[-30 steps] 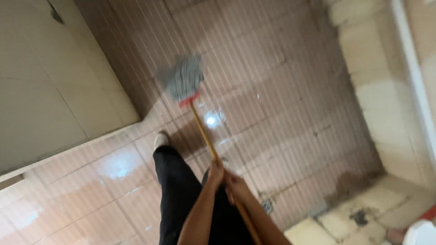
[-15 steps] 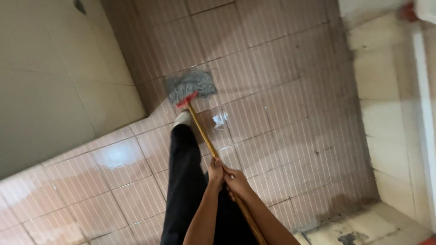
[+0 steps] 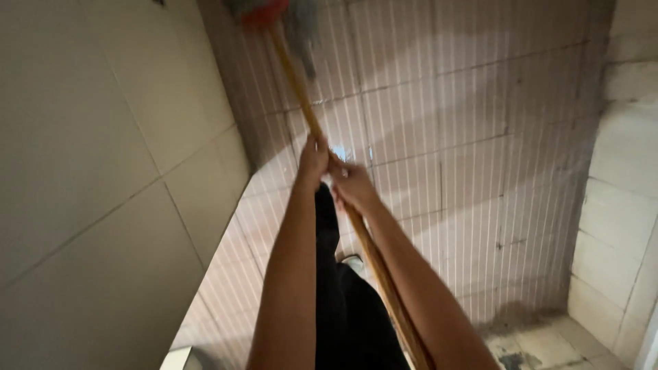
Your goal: Wiping wall tiles with a cloth and mopping the floor in a restroom.
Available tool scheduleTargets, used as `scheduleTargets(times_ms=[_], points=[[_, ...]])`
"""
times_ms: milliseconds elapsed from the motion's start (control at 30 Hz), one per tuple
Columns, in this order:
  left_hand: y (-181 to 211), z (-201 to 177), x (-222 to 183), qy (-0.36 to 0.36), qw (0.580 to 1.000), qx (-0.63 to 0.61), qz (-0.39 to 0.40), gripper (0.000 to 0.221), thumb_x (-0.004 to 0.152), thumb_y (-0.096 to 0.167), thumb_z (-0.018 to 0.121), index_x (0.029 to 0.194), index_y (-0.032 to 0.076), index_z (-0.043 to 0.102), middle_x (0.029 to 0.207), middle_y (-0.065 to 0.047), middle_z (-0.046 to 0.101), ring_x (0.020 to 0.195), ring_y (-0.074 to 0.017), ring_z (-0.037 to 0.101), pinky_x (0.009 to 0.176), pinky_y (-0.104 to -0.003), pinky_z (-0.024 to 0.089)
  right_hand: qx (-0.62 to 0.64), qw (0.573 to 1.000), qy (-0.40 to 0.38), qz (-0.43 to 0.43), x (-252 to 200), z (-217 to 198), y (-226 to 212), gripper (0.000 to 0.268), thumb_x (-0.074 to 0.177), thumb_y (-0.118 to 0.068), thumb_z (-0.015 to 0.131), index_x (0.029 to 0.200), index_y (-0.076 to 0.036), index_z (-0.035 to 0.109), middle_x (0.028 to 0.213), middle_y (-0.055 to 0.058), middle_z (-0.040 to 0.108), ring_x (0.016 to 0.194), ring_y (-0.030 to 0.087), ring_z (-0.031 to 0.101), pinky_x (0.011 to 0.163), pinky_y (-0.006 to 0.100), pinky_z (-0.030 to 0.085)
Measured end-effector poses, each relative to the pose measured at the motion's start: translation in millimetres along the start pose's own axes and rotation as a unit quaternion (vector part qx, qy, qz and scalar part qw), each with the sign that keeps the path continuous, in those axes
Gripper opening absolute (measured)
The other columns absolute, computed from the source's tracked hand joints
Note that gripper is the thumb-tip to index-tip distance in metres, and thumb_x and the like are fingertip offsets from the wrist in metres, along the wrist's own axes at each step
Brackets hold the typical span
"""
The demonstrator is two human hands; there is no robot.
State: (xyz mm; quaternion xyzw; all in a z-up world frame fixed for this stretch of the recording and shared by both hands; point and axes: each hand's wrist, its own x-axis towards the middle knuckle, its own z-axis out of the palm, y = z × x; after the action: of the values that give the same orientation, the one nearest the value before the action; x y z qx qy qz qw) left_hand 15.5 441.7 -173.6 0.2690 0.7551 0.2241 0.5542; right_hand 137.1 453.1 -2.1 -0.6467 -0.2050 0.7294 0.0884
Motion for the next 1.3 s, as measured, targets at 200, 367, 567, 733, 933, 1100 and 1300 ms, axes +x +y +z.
scheduleTargets(times_ms=[200,367,567,733,933,1100,1300], points=[[49,-26,-20,0.004,1.0,-0.014,0.023,0.047,0.106,0.048,0.049,0.136,0.012,0.056,0.094,-0.013,0.073,0.081,-0.0253,0.071,0.069,-0.038,0.055,0.009,0.998,0.009,0.054,-46,26,-67,0.042,0.102,-0.032,0.057,0.143,-0.032,0.061,0.055,0.002,0.054,0.037,0.012,0.047,0.033,0.03,0.039],[13,-22,-103,-0.013,0.994,-0.087,-0.071,0.049,0.101,0.047,0.051,0.141,0.02,0.05,0.082,-0.005,0.067,0.064,-0.0174,0.063,0.052,-0.035,0.049,0.042,0.999,0.004,0.018,-65,23,44,0.037,0.108,-0.032,0.054,0.137,-0.015,0.069,0.054,0.004,0.053,0.035,0.014,0.047,0.031,0.031,0.039],[-190,17,-212,-0.013,0.998,-0.063,-0.026,0.05,0.104,0.045,0.055,0.142,0.012,0.052,0.103,-0.012,0.069,0.086,-0.0232,0.066,0.07,-0.037,0.055,0.021,0.999,-0.008,-0.049,-163,28,210,0.047,0.103,-0.028,0.055,0.15,-0.025,0.056,0.055,0.003,0.058,0.035,0.012,0.051,0.032,0.029,0.043],[-235,-2,-365,-0.04,0.993,-0.052,-0.096,0.056,0.103,0.043,0.053,0.148,0.011,0.042,0.122,-0.016,0.065,0.106,-0.0294,0.066,0.086,-0.041,0.055,0.048,0.999,-0.014,0.0,-253,43,338,0.047,0.105,-0.031,0.053,0.152,-0.027,0.053,0.056,0.004,0.056,0.037,0.012,0.052,0.035,0.029,0.045],[-334,2,-433,-0.067,0.988,-0.007,-0.139,0.052,0.102,0.043,0.049,0.144,0.012,0.047,0.123,-0.023,0.068,0.109,-0.0388,0.069,0.089,-0.046,0.057,0.05,0.997,-0.02,0.057,-320,58,409,0.047,0.104,-0.03,0.052,0.15,-0.034,0.054,0.054,0.004,0.052,0.035,0.014,0.049,0.033,0.031,0.043],[-364,4,-418,-0.071,0.987,0.08,-0.118,0.049,0.105,0.044,0.047,0.139,0.01,0.05,0.12,-0.027,0.068,0.107,-0.0451,0.067,0.087,-0.048,0.056,0.064,0.995,-0.014,0.074,-318,64,415,0.046,0.104,-0.028,0.054,0.15,-0.034,0.056,0.055,0.005,0.054,0.035,0.016,0.049,0.033,0.032,0.043],[-290,-17,-387,-0.056,0.991,0.071,-0.1,0.05,0.103,0.043,0.045,0.139,0.009,0.046,0.116,-0.029,0.068,0.105,-0.0472,0.068,0.084,-0.05,0.056,0.078,0.994,0.001,0.074,-286,65,356,0.048,0.103,-0.028,0.057,0.15,-0.03,0.056,0.056,0.005,0.056,0.035,0.016,0.051,0.032,0.033,0.043]])
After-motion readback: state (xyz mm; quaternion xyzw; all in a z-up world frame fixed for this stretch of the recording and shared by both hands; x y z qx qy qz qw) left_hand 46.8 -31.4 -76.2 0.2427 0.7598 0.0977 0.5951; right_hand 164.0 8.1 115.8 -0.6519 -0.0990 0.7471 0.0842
